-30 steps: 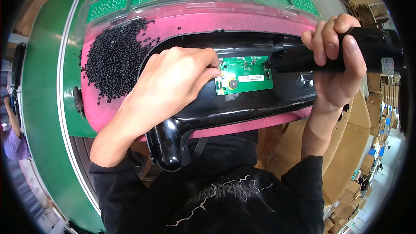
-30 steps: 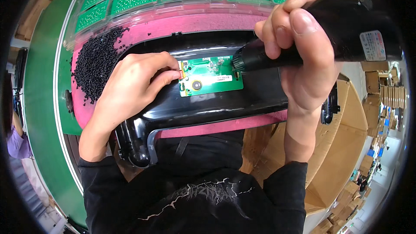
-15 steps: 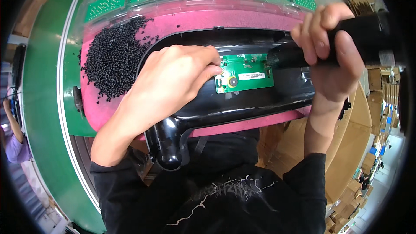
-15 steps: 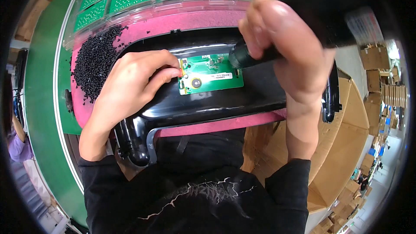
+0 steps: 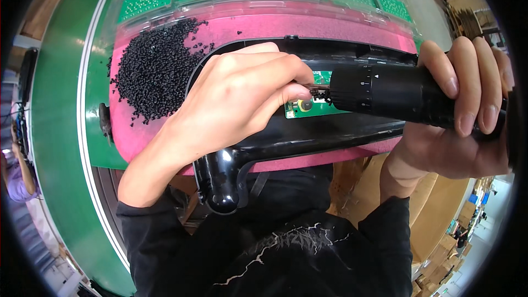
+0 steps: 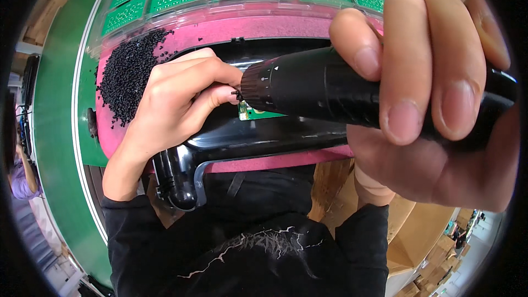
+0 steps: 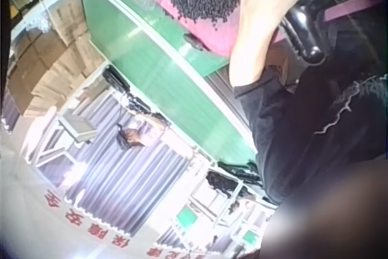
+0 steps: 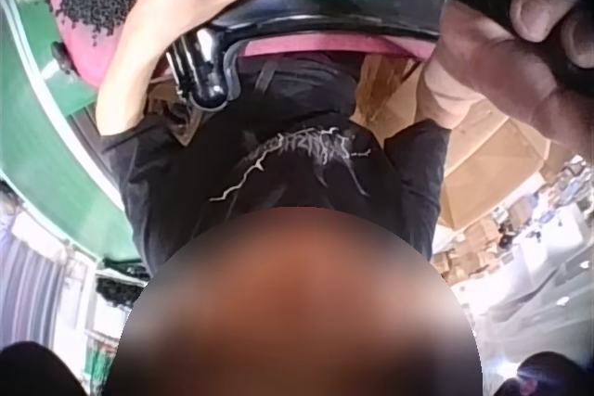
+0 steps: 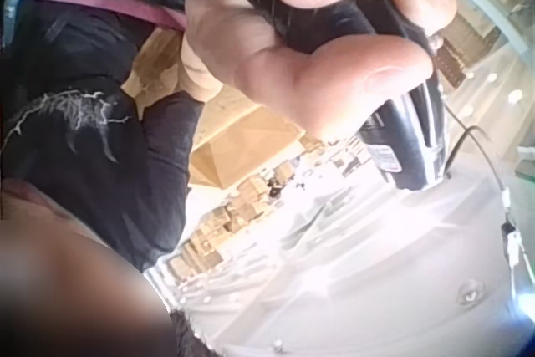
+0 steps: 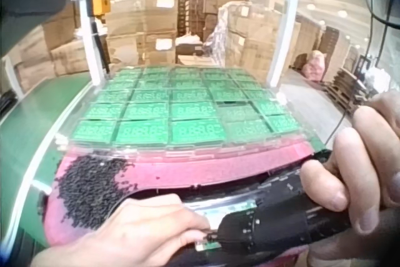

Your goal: Assembling electronic circuit boards into plastic housings and packing finished units into boxes.

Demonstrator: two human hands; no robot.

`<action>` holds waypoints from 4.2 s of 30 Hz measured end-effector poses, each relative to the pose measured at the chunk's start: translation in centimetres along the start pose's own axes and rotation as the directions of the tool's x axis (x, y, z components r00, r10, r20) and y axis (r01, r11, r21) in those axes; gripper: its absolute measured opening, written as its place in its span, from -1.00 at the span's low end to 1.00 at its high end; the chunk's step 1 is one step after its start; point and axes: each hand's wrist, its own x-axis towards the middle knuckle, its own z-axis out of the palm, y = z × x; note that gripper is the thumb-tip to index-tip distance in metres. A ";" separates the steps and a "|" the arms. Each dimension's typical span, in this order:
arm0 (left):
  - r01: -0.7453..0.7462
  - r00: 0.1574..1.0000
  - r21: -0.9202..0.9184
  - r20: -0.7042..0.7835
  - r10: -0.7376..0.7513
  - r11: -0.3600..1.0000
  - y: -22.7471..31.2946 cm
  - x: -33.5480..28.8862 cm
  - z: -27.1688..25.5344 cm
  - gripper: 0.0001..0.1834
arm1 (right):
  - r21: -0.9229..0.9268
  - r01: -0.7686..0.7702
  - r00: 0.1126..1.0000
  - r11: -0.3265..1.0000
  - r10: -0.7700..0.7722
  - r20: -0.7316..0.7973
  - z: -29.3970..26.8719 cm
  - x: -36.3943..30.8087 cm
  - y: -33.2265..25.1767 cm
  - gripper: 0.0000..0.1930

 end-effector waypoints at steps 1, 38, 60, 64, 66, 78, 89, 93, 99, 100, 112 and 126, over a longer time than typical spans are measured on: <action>0.000 1.000 0.000 -0.001 0.000 1.000 0.0 0.0 0.0 -0.86 | -0.009 -0.002 1.000 1.000 0.002 0.000 0.1 -0.1 0.1 -0.72; 0.231 0.960 0.171 0.119 -0.253 0.958 1.0 0.6 0.2 -0.73 | -0.518 -0.119 0.988 0.847 0.155 0.026 -4.1 -0.9 -1.0 -0.69; -0.054 0.996 0.005 0.066 0.053 0.999 0.0 0.4 -0.2 -0.78 | 0.087 0.093 0.994 0.992 -0.097 0.045 0.5 0.1 1.0 -0.69; -0.033 0.999 -0.032 0.032 0.034 0.999 0.0 0.5 -0.5 -0.77 | 0.175 0.146 0.986 0.974 -0.158 0.056 1.3 0.2 1.8 -0.68; -0.030 0.999 -0.043 0.034 0.032 0.999 -0.2 0.3 -0.5 -0.77 | 0.206 0.154 0.987 0.966 -0.159 0.008 1.3 -0.1 1.8 -0.68; 0.013 0.999 0.104 -0.054 -0.007 0.994 -0.6 0.4 -1.1 -0.50 | -0.367 -0.136 0.988 0.920 0.152 0.016 0.4 -0.7 2.7 -0.70; 0.064 0.997 0.106 -0.056 -0.059 0.992 -0.4 -0.2 -1.9 -0.73 | -0.378 -0.136 0.989 0.916 0.151 0.010 0.8 -1.3 3.1 -0.68; 0.040 0.996 0.117 -0.082 -0.030 0.992 0.1 -0.2 -1.1 -0.69 | -0.359 -0.137 0.985 0.923 0.165 0.049 0.7 -1.3 3.0 -0.68; -0.021 0.990 0.154 -0.132 0.042 0.988 -0.7 -0.4 -1.4 -0.61 | -0.430 -0.075 0.986 0.900 0.131 0.102 2.0 -1.6 3.8 -0.67; -0.018 0.987 0.135 -0.154 0.039 0.991 -0.8 -0.3 -1.4 -0.62 | -0.439 -0.072 0.975 0.896 0.155 0.157 1.7 -1.4 3.7 -0.66; 0.054 0.995 0.278 -0.093 -0.029 0.959 0.0 0.1 -2.7 -0.71 | -0.531 -0.161 0.965 0.832 0.247 0.094 3.1 -1.2 5.2 -0.57; 0.086 0.989 0.513 0.061 -0.136 0.854 -0.4 -0.6 -2.1 -0.64 | -0.399 -0.164 0.918 0.902 0.287 0.273 0.9 0.2 5.3 -0.61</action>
